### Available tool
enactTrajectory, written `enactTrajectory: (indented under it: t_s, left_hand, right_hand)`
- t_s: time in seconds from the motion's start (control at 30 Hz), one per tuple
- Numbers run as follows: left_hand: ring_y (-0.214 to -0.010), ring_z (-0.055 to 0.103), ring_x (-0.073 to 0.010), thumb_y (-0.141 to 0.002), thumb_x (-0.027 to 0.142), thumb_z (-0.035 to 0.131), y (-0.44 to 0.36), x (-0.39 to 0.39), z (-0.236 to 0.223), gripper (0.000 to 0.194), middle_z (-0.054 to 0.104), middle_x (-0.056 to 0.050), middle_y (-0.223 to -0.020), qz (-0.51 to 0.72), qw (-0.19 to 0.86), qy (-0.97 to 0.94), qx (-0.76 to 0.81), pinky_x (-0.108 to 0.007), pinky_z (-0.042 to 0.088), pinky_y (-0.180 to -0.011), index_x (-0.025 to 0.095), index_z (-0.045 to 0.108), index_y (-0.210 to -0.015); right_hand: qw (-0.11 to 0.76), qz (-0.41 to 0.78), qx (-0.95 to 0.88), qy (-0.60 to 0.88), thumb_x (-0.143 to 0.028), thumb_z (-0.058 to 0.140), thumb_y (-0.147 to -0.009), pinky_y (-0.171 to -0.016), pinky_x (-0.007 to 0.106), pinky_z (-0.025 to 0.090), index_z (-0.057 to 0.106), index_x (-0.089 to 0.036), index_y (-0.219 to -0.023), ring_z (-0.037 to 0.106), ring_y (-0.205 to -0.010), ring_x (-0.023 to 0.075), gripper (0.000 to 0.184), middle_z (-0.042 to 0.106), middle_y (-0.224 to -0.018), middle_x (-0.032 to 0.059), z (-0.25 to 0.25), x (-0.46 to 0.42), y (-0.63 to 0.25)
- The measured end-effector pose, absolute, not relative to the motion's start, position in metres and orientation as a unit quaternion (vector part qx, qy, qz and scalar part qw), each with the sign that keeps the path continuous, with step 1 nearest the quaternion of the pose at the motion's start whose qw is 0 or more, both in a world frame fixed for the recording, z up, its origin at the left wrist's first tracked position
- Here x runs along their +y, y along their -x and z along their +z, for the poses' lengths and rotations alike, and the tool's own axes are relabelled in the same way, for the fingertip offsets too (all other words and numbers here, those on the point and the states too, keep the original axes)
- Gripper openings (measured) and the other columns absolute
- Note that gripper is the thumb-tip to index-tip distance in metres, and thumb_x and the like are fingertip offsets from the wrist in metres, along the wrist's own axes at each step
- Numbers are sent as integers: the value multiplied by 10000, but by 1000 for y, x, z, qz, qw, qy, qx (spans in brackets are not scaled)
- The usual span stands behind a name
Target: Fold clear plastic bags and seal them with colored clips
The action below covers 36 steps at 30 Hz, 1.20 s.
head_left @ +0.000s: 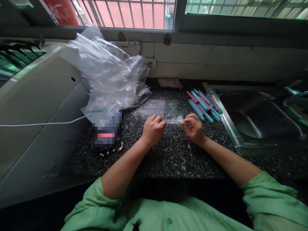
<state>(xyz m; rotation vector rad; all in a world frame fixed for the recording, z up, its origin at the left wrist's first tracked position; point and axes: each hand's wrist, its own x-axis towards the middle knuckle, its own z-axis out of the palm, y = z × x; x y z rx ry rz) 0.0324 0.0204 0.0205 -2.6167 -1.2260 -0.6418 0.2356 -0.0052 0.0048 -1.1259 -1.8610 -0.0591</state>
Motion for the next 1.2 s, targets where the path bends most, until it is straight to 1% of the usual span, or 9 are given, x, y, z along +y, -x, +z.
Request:
enactTrajectory:
  t_s: [0.23, 0.4, 0.5, 0.63, 0.7, 0.8, 0.9, 1.07, 1.2]
  left_hand:
    - [-747, 497, -180, -875, 210, 434, -30, 24, 17, 264, 620, -58, -761, -287, 38, 866, -408, -288, 407, -692, 195, 641, -713]
    - [-784, 513, -165, -854, 215, 476, -24, 32, 14, 174, 612, -47, -803, -398, -84, 829, -383, -288, 422, -745, 192, 618, -754]
    - [-796, 521, -163, -838, 229, 488, -24, 36, 11, 138, 603, -39, -799, -437, -194, 798, -367, -292, 422, -759, 187, 585, -751]
    - [-708, 514, -139, -826, 276, 472, -27, 36, 8, 155, 567, -10, -716, -428, -367, 731, -385, -260, 421, -683, 181, 549, -730]
    - [-664, 499, -127, -815, 293, 472, -29, 36, 7, 167, 551, 2, -679, -415, -415, 702, -402, -247, 409, -650, 178, 543, -718]
    - [-650, 494, -119, -777, 306, 510, -29, 37, 7, 139, 553, 7, -687, -440, -436, 658, -428, -241, 397, -638, 174, 548, -757]
    - [-629, 489, -114, -748, 353, 535, -28, 39, 8, 199, 561, 6, -700, -470, -452, 610, -450, -243, 390, -622, 168, 550, -820]
    - [-549, 439, -99, -700, 459, 552, -32, 37, 8, 305, 530, 21, -578, -381, -524, 620, -443, -240, 345, -561, 157, 558, -664]
    - [-508, 387, -82, -647, 437, 590, -36, 33, 8, 284, 484, 44, -527, -357, -560, 611, -430, -231, 305, -528, 159, 542, -615]
  right_hand:
    - [469, -20, -759, 451, -249, 510, -830, -727, 351, 481, 572, -211, -770, 540, -798, 181, 94, 519, -779, 40, 7, -5, -236]
    - [458, -49, -773, 435, -239, 570, -800, -728, 345, 486, 613, -218, -903, 544, -817, 185, 114, 530, -816, 44, 6, -3, -243]
    - [458, -85, -783, 413, -199, 586, -786, -707, 326, 487, 620, -226, -928, 541, -793, 177, 149, 526, -808, 39, 6, -3, -246]
    - [448, -110, -802, 378, -162, 602, -775, -657, 298, 479, 624, -223, -880, 529, -760, 166, 123, 523, -783, 36, 8, -4, -246]
    - [443, -104, -811, 369, -157, 603, -776, -650, 298, 475, 619, -220, -830, 525, -744, 162, 85, 529, -767, 33, 8, -4, -245]
    - [447, -66, -808, 377, -160, 590, -786, -655, 309, 473, 605, -215, -779, 529, -739, 161, 58, 531, -746, 27, 8, -5, -243]
    - [475, -16, -772, 423, -181, 568, -806, -617, 302, 464, 592, -205, -759, 529, -728, 156, 58, 521, -748, 27, 6, -4, -243]
    - [507, 23, -735, 449, -201, 556, -822, -539, 267, 428, 581, -193, -744, 511, -674, 135, 83, 510, -732, 22, 6, -3, -243]
    - [500, 34, -735, 457, -223, 555, -824, -534, 268, 426, 577, -194, -731, 510, -675, 137, 99, 512, -739, 25, 7, -4, -243]
